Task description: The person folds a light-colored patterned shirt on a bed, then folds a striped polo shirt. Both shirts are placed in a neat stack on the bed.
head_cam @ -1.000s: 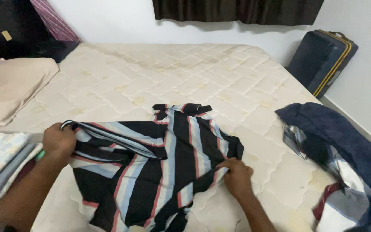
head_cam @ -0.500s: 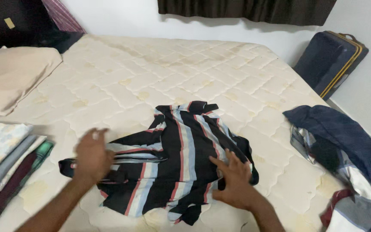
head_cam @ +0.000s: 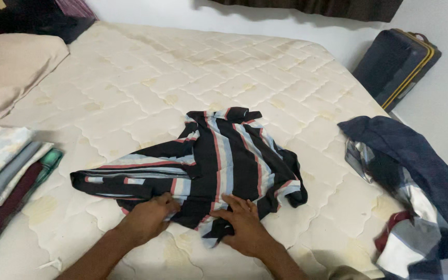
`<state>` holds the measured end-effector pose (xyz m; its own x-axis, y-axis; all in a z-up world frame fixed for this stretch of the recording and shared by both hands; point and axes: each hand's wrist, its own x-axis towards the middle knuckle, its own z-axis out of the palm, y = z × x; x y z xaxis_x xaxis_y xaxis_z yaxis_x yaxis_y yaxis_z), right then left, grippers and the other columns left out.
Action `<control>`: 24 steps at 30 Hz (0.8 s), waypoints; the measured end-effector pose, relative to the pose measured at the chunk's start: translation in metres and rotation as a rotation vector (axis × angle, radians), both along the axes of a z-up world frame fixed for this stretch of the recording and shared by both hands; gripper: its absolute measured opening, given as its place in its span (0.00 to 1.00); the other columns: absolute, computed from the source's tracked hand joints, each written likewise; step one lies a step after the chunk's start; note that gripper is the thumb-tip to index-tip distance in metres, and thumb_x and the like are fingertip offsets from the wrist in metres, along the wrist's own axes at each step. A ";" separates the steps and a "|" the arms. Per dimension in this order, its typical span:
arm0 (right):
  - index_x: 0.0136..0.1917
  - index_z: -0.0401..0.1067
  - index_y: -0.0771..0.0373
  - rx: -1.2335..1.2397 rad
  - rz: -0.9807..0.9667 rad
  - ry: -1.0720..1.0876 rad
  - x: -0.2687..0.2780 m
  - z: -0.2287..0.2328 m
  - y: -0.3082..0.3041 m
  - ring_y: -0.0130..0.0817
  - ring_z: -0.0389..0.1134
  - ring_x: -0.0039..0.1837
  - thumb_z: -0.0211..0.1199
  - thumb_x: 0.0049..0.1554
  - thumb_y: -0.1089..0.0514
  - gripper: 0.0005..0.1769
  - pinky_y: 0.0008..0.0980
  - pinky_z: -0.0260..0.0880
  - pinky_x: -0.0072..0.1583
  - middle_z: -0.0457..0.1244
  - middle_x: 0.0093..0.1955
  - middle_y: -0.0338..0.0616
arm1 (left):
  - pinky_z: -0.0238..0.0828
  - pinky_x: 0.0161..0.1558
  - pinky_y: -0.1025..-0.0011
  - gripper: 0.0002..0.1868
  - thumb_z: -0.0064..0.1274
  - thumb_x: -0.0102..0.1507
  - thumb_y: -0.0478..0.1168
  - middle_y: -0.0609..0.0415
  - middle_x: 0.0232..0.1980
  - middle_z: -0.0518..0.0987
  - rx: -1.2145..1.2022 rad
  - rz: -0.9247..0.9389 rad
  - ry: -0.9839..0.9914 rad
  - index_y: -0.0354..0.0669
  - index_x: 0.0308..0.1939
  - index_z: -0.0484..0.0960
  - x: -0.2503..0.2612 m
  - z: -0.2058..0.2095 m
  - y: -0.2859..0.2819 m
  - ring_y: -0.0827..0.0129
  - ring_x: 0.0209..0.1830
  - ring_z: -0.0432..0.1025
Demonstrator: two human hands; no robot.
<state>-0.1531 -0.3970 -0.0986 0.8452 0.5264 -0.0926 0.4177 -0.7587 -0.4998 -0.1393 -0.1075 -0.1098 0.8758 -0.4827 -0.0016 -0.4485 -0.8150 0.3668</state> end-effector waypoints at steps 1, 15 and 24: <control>0.67 0.73 0.47 0.015 -0.016 -0.052 0.002 -0.004 0.000 0.47 0.41 0.84 0.72 0.47 0.59 0.34 0.58 0.34 0.78 0.48 0.82 0.47 | 0.73 0.53 0.57 0.17 0.55 0.59 0.36 0.49 0.52 0.76 0.003 0.012 -0.040 0.46 0.53 0.79 0.002 -0.003 0.001 0.52 0.54 0.74; 0.69 0.70 0.56 0.181 0.030 -0.351 -0.012 0.030 -0.032 0.50 0.63 0.68 0.61 0.47 0.72 0.36 0.46 0.60 0.69 0.63 0.69 0.49 | 0.72 0.55 0.55 0.22 0.61 0.61 0.52 0.45 0.52 0.81 0.069 0.119 0.008 0.45 0.52 0.77 -0.031 0.058 -0.002 0.50 0.53 0.76; 0.63 0.71 0.57 -0.125 0.140 -0.246 -0.027 0.032 -0.072 0.49 0.67 0.63 0.54 0.51 0.75 0.28 0.45 0.65 0.62 0.67 0.61 0.48 | 0.69 0.61 0.61 0.13 0.49 0.63 0.35 0.51 0.57 0.77 0.469 0.049 -0.212 0.51 0.48 0.85 -0.027 0.007 0.029 0.59 0.61 0.72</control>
<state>-0.1799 -0.4695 -0.0661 0.7703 0.6368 0.0343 0.6195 -0.7345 -0.2772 -0.1661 -0.0780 -0.1026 0.9020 -0.4308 -0.0277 -0.4303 -0.8921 -0.1376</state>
